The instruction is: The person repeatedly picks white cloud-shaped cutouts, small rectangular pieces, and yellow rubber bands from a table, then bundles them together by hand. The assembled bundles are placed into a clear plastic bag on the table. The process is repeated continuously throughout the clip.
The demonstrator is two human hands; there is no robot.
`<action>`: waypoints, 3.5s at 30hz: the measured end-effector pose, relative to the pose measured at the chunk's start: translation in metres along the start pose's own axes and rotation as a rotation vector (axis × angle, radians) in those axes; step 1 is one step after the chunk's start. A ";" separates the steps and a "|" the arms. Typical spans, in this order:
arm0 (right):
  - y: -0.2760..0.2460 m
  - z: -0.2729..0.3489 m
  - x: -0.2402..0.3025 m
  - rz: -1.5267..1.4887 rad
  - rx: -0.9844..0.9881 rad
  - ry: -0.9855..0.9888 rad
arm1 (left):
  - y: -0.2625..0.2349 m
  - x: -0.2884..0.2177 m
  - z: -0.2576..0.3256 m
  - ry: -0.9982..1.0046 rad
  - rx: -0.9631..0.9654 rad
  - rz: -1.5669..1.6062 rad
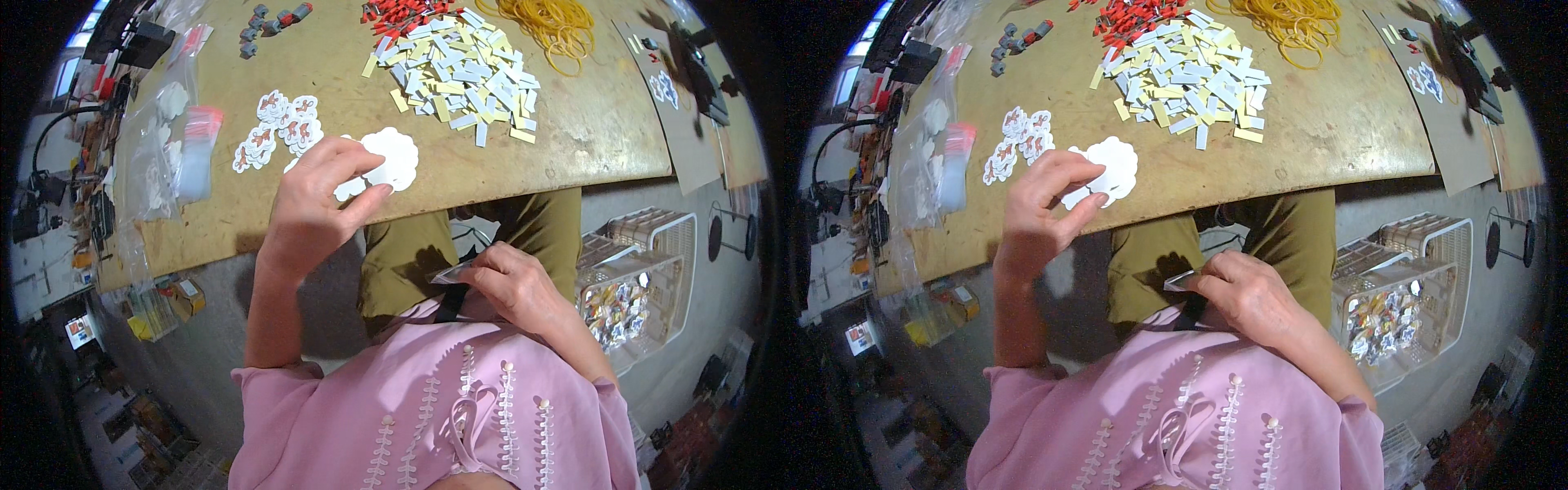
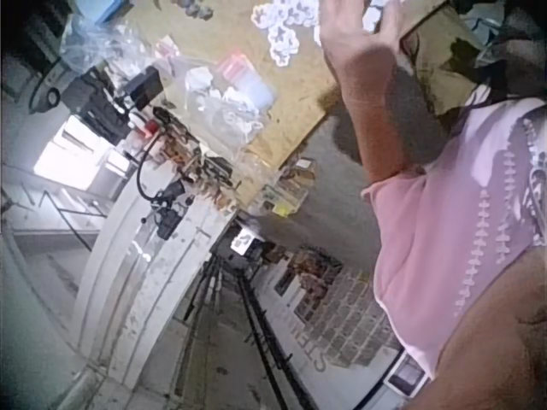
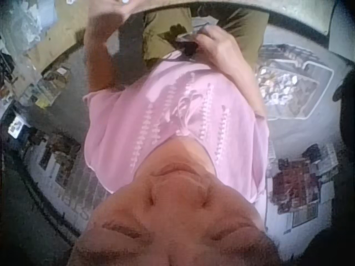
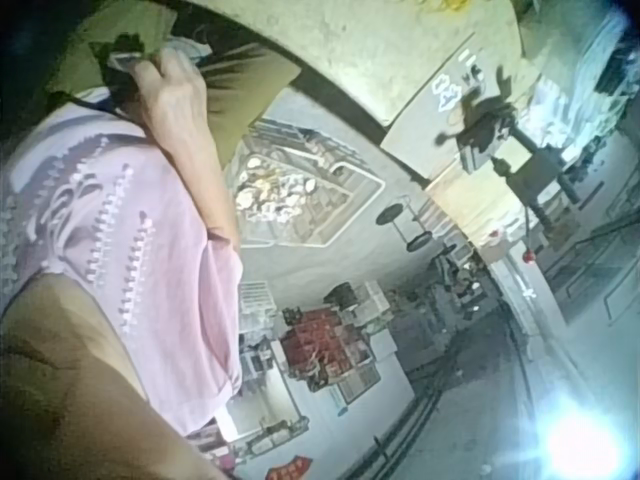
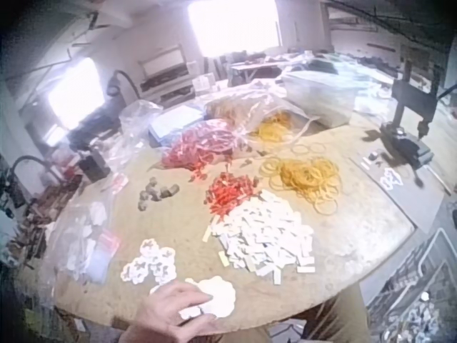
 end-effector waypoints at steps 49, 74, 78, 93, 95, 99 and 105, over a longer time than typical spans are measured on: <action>0.004 -0.014 0.025 -0.026 -0.061 -0.060 | 0.035 -0.063 0.056 0.108 0.210 -0.002; 0.003 -0.013 0.018 0.132 -0.024 0.056 | -0.011 -0.001 0.065 -0.065 -0.096 -0.039; 0.001 -0.011 0.017 0.178 -0.008 0.043 | -0.035 0.041 0.063 -0.195 -0.234 -0.399; 0.005 -0.016 0.021 0.191 -0.024 0.000 | -0.038 0.055 0.058 -0.101 -0.216 -0.285; 0.006 -0.015 0.020 0.202 -0.025 0.004 | -0.038 0.056 0.055 -0.082 -0.196 -0.268; 0.007 -0.013 0.017 0.191 -0.020 0.014 | -0.034 0.050 0.059 -0.068 -0.182 -0.326; 0.009 -0.012 0.013 0.194 -0.026 0.015 | -0.026 0.056 0.056 -0.182 -0.302 -0.204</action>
Point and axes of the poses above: each hand's wrist, its own z-axis away from the middle knuckle, its own y-axis out of the palm, x = y × z, the point moved 3 cm from there along -z, towards the middle knuckle, and after that the axes turned 11 degrees about -z, right-handed, at the moved point
